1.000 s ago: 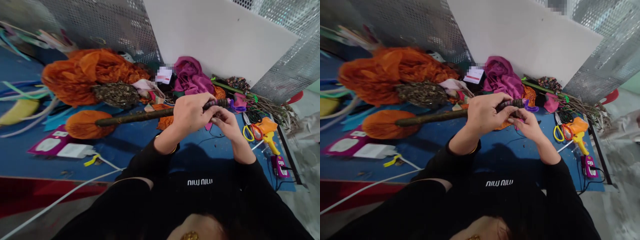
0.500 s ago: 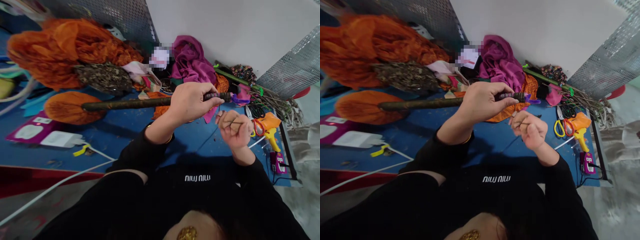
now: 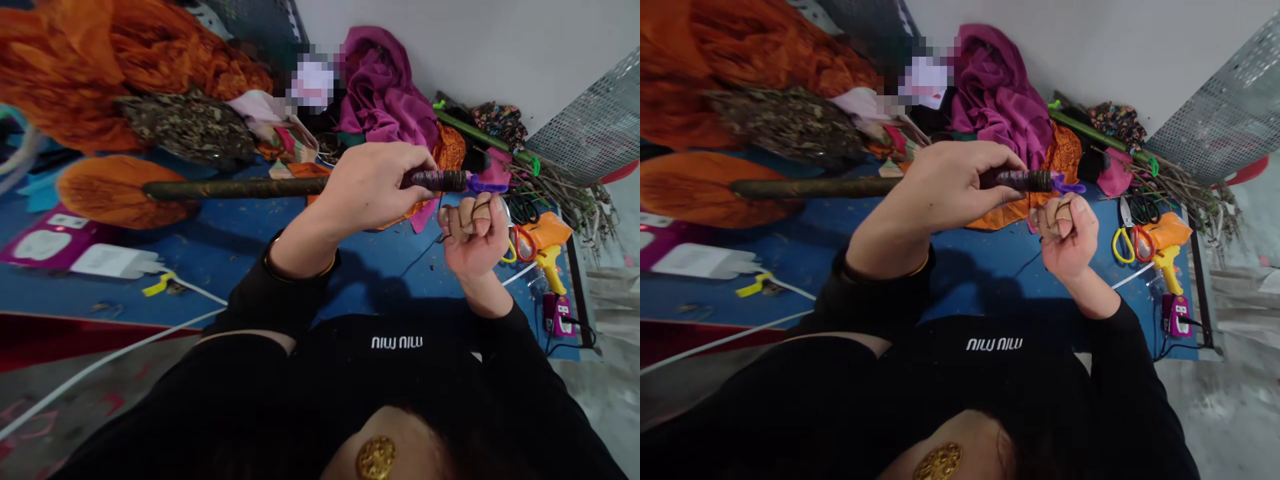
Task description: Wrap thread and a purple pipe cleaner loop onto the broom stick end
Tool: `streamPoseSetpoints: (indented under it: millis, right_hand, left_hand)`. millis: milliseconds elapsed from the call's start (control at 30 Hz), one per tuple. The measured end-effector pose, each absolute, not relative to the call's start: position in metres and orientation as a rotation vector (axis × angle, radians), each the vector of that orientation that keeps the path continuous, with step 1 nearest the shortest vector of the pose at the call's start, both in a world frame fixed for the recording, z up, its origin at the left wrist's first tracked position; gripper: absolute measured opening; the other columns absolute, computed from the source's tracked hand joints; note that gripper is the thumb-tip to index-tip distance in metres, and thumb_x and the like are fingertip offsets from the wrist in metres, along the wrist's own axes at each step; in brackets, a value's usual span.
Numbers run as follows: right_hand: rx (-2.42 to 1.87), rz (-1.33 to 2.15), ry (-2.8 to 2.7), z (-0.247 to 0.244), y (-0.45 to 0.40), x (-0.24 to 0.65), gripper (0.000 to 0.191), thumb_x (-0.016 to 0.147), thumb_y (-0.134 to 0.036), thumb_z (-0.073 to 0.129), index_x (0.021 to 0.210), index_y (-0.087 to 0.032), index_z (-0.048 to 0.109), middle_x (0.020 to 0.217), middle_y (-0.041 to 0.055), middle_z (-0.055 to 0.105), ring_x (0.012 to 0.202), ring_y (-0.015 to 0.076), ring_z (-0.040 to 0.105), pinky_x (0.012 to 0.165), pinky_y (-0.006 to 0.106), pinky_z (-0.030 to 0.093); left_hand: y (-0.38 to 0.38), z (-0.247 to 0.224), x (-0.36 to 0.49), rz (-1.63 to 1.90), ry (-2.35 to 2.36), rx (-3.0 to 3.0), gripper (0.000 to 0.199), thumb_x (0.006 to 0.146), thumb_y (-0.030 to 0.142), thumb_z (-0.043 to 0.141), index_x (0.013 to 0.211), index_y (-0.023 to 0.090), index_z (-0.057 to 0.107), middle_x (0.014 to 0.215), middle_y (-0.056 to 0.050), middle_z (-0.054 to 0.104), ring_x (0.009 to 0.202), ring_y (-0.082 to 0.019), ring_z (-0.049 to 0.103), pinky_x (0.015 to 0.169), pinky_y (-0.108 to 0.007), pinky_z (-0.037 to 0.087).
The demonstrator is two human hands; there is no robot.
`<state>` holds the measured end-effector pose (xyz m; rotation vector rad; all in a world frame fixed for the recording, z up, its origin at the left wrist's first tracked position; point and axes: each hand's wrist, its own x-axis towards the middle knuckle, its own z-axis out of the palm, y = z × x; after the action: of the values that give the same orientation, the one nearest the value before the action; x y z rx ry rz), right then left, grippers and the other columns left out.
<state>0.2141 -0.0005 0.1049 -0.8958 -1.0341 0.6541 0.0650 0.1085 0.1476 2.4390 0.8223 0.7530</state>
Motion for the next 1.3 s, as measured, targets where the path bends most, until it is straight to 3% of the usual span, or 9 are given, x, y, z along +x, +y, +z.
streamPoseSetpoints:
  millis: [200,467,633,800,933,1133,1300]
  right_hand:
    - [-0.956,0.704,-1.035,0.097,0.003,0.222,0.053,0.101,-0.062,0.048,0.066,-0.025,0.033,0.057,-0.0057,0.023,0.045,0.0132,0.033,0.060,0.037,0.051]
    - [-1.081,0.823,-1.060,0.085,0.017,0.244,0.060,0.098,-0.077,0.043,0.067,-0.026,0.033,0.056,-0.0076,0.018,0.045,0.0116,0.023,0.049,0.031,0.039]
    - [-1.264,0.777,-1.203,0.073,0.029,0.267,0.063,0.095,-0.085,0.041,0.070,-0.027,0.039,0.059,-0.0057,0.027,0.050,0.0125,0.032,0.052,0.031,0.041]
    - [-1.343,0.802,-1.211,0.078,0.035,0.273,0.058,0.101,-0.076,0.040,0.070,-0.027,0.036,0.057,-0.0073,0.027,0.050,0.0102,0.035,0.059,0.030,0.043]
    - [-1.323,1.027,-1.102,0.094,0.034,0.258,0.052,0.105,-0.065,0.033,0.068,-0.029,0.025,0.053,-0.0100,0.022,0.043,0.0067,0.023,0.053,0.028,0.037]
    - [-1.219,1.313,-1.007,0.114,0.029,0.238,0.068,0.085,-0.084,0.058,0.062,-0.028,0.025,0.052,-0.0111,0.019,0.041,0.0060,0.015,0.042,0.027,0.024]
    - [-1.326,1.168,-1.081,0.109,0.029,0.235,0.070,0.072,-0.089,0.064,0.058,-0.031,0.028,0.049,-0.0067,0.024,0.041,0.0116,0.025,0.041,0.033,0.032]
  left_hand:
    - [0.111,0.141,0.063,0.783,0.897,2.423,0.019,0.085,0.039,0.075,0.101,0.029,0.077,0.078,-0.001,0.074,0.084,-0.023,0.071,0.070,-0.032,0.045]
    - [0.095,0.152,0.058,0.636,0.921,2.402,0.020,0.084,0.035,0.076,0.104,0.029,0.078,0.078,0.002,0.074,0.072,-0.020,0.066,0.065,-0.033,0.039]
    - [0.082,0.144,0.054,0.586,0.883,2.377,0.020,0.084,0.037,0.077,0.104,0.032,0.078,0.086,0.002,0.079,0.075,-0.020,0.069,0.065,-0.034,0.040]
    - [0.067,0.124,0.051,0.572,0.740,2.414,0.026,0.087,0.046,0.079,0.109,0.032,0.078,0.093,0.001,0.082,0.083,-0.022,0.074,0.069,-0.033,0.044]
    - [0.060,0.107,0.051,0.588,0.699,2.551,0.030,0.095,0.052,0.070,0.114,0.030,0.078,0.094,-0.002,0.082,0.087,-0.023,0.075,0.069,-0.033,0.044]
    - [0.050,0.093,0.049,0.541,0.726,2.700,0.042,0.105,0.058,0.055,0.123,0.028,0.078,0.092,-0.004,0.079,0.088,-0.023,0.074,0.068,-0.033,0.044]
    - [0.045,0.092,0.050,0.469,0.743,2.742,0.044,0.107,0.059,0.050,0.121,0.028,0.078,0.091,-0.004,0.078,0.088,-0.023,0.074,0.064,-0.034,0.041]
